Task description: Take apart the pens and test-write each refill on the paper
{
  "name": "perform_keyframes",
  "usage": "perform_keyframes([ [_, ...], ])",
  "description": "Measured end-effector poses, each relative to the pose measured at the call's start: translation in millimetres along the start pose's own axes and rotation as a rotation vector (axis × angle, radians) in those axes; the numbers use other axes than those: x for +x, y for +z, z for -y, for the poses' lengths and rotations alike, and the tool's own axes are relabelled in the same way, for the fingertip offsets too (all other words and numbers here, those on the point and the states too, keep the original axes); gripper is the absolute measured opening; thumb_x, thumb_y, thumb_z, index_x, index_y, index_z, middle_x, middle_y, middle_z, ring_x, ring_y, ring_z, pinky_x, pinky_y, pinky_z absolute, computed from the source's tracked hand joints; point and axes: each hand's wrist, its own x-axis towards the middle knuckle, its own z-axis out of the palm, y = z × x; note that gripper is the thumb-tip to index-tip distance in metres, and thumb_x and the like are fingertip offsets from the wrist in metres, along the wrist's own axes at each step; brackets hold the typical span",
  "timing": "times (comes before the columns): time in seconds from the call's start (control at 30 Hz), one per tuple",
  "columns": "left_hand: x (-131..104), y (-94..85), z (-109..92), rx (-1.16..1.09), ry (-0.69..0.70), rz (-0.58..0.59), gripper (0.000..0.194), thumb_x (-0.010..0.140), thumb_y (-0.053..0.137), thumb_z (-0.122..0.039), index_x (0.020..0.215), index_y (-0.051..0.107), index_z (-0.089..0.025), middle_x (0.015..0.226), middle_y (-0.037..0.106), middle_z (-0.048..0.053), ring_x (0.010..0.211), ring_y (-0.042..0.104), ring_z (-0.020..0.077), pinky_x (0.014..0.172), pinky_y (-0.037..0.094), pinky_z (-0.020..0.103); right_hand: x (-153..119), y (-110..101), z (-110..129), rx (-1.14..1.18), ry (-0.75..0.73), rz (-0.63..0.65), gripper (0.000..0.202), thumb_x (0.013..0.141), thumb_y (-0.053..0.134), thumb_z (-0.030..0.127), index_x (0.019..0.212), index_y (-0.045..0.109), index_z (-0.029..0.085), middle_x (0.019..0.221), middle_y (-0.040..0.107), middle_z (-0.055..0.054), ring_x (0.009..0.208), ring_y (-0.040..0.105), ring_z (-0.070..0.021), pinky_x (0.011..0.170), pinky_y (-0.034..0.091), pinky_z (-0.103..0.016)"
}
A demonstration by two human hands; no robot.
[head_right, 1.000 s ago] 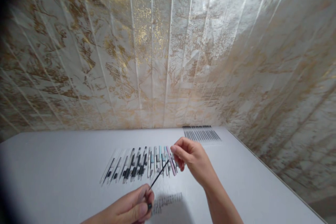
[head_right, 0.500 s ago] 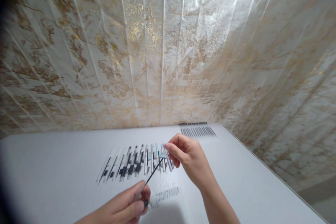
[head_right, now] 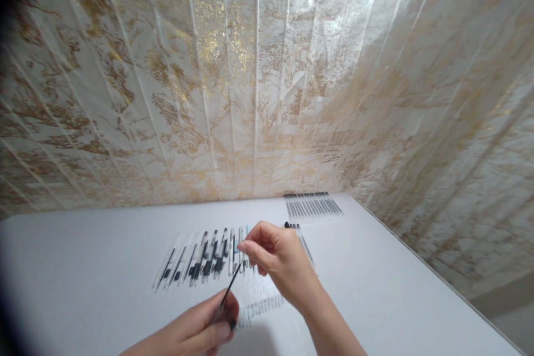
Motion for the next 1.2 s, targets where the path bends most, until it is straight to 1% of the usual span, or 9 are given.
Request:
perform_keyframes([
  [0.17, -0.5, -2.7, -1.5, 0.011, 0.004, 0.026, 0.037, 0.085, 0.054, -0.056, 0.089, 0.043, -0.021, 0.078, 0.037, -0.003, 0.065, 0.035, 0.0111, 0.060, 0.030, 0.026, 0.4, 0.7, -3.3, 0.017, -0.019, -0.036, 0.033, 0.080, 0.066, 0.045, 0.067, 0.054, 0.017, 0.052, 0.050, 0.006, 0.044, 0.041, -0.0068, 0.043, 0.033, -0.019],
  [0.3, 0.0, -3.2, -3.8, 0.026, 0.012, 0.021, 0.036, 0.085, 0.054, -0.055, 0.088, 0.043, -0.020, 0.078, 0.037, -0.004, 0.065, 0.033, 0.0113, 0.060, 0.030, 0.026, 1.7, 2.7, -4.2, 0.052, -0.033, -0.047, 0.034, 0.079, 0.066, 0.046, 0.067, 0.053, 0.017, 0.050, 0.046, 0.007, 0.042, 0.039, -0.0065, 0.042, 0.031, -0.019],
  [0.4, 0.1, -3.7, -4.8, 0.018, 0.000, 0.030, 0.034, 0.085, 0.056, -0.052, 0.086, 0.044, -0.020, 0.076, 0.037, -0.004, 0.065, 0.034, 0.0110, 0.060, 0.029, 0.025, 1.2, 3.5, -2.2, 0.021, -0.045, -0.065, 0.033, 0.079, 0.065, 0.045, 0.066, 0.053, 0.017, 0.050, 0.046, 0.007, 0.043, 0.038, -0.0068, 0.042, 0.031, -0.019],
  [0.57, -3.1, -4.6, -7.1, -0.016, -0.007, 0.023, 0.037, 0.085, 0.054, -0.056, 0.088, 0.044, -0.020, 0.076, 0.038, -0.005, 0.064, 0.033, 0.0103, 0.060, 0.028, 0.025, -1.4, 3.9, 1.3, -0.004, -0.056, -0.067, 0.030, 0.081, 0.063, 0.041, 0.067, 0.053, 0.017, 0.051, 0.046, 0.006, 0.044, 0.038, -0.0075, 0.043, 0.031, -0.020],
  [0.8, -1.9, -3.2, -11.0, -0.018, 0.003, 0.066, 0.041, 0.083, 0.055, -0.059, 0.089, 0.044, -0.020, 0.077, 0.037, -0.004, 0.064, 0.032, 0.0104, 0.059, 0.027, 0.025, -1.3, 3.6, 0.8, -0.068, -0.088, -0.110, 0.030, 0.082, 0.062, 0.041, 0.066, 0.053, 0.017, 0.051, 0.044, 0.007, 0.045, 0.036, -0.0079, 0.044, 0.030, -0.020],
  [0.93, -3.4, -3.7, -11.3, -0.029, -0.012, 0.039, 0.041, 0.083, 0.057, -0.058, 0.089, 0.044, -0.020, 0.077, 0.038, -0.004, 0.064, 0.033, 0.0102, 0.059, 0.027, 0.025, -2.9, 1.4, 3.7, -0.069, -0.089, -0.081, 0.029, 0.082, 0.062, 0.041, 0.066, 0.053, 0.017, 0.052, 0.044, 0.006, 0.046, 0.037, -0.0082, 0.044, 0.029, -0.020],
  [1.1, -4.0, -3.5, -10.2, -0.096, -0.004, 0.045, 0.043, 0.081, 0.059, -0.059, 0.090, 0.045, -0.019, 0.076, 0.039, -0.004, 0.063, 0.032, 0.0093, 0.058, 0.025, 0.024, -4.4, 1.4, 3.3, -0.136, -0.114, -0.098, 0.028, 0.083, 0.062, 0.038, 0.066, 0.055, 0.017, 0.053, 0.044, 0.006, 0.048, 0.037, -0.0082, 0.046, 0.030, -0.020],
  [1.13, -3.3, -3.7, -9.6, -0.105, 0.005, 0.040, 0.043, 0.081, 0.060, -0.059, 0.090, 0.046, -0.019, 0.076, 0.040, -0.004, 0.063, 0.033, 0.0092, 0.057, 0.026, 0.024, -4.3, 3.3, 2.1, -0.134, -0.114, -0.082, 0.028, 0.083, 0.062, 0.037, 0.066, 0.056, 0.017, 0.053, 0.045, 0.006, 0.048, 0.038, -0.0083, 0.046, 0.030, -0.020],
  [1.2, -1.6, -4.9, -7.7, -0.139, 0.032, 0.022, 0.044, 0.080, 0.062, -0.059, 0.089, 0.046, -0.019, 0.075, 0.041, -0.004, 0.061, 0.034, 0.0087, 0.056, 0.026, 0.024, -4.2, 8.7, -0.2, -0.152, -0.103, 0.009, 0.024, 0.084, 0.062, 0.034, 0.069, 0.059, 0.016, 0.055, 0.048, 0.006, 0.051, 0.041, -0.0086, 0.049, 0.033, -0.020],
])
